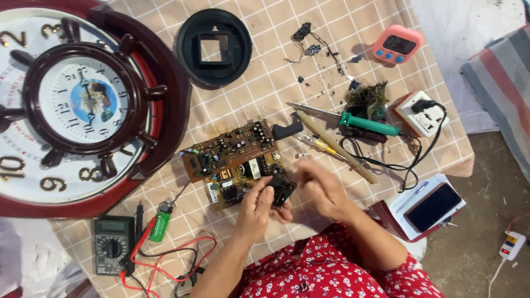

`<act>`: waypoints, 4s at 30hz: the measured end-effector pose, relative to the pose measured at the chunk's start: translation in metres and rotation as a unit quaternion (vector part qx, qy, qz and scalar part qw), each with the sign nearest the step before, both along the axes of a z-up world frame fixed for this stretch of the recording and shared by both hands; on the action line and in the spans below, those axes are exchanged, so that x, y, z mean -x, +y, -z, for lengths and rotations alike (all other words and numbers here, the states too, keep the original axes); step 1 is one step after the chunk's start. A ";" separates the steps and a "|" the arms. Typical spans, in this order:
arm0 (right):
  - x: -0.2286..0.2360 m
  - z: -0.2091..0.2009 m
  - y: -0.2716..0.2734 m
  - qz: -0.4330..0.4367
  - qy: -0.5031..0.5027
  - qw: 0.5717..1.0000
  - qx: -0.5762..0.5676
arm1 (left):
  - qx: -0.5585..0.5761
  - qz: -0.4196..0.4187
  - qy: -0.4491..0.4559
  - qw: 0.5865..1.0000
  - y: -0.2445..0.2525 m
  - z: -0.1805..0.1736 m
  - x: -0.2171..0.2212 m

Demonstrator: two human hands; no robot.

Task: The person disassembles a small black electronic component, likely a speaker, by separating its casing halves. They then reassemble the component, aligning the parts and pressing them together. The workspace contains a disassembled wall clock, a circuit board, a soldering iron, and a multimeter.

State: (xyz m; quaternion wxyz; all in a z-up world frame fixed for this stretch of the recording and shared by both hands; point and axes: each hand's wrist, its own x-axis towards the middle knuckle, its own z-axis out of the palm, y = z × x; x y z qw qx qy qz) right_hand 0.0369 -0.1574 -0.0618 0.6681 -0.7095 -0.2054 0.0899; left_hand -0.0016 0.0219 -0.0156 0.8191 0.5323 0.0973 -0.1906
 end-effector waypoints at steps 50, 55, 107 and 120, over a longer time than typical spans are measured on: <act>0.017 -0.063 0.006 0.006 -0.319 0.908 0.273 | 0.337 -0.061 0.080 0.936 0.009 0.034 0.026; 0.005 -0.083 0.004 -0.034 -0.409 0.854 0.320 | 0.339 -0.030 0.090 0.936 0.014 0.021 0.025; 0.035 -0.029 -0.010 0.026 0.127 0.981 -0.144 | 0.037 0.018 -0.050 0.998 -0.007 0.016 0.032; 0.038 -0.030 -0.009 0.063 0.105 0.991 -0.059 | -0.087 0.037 -0.057 0.994 -0.009 -0.011 0.020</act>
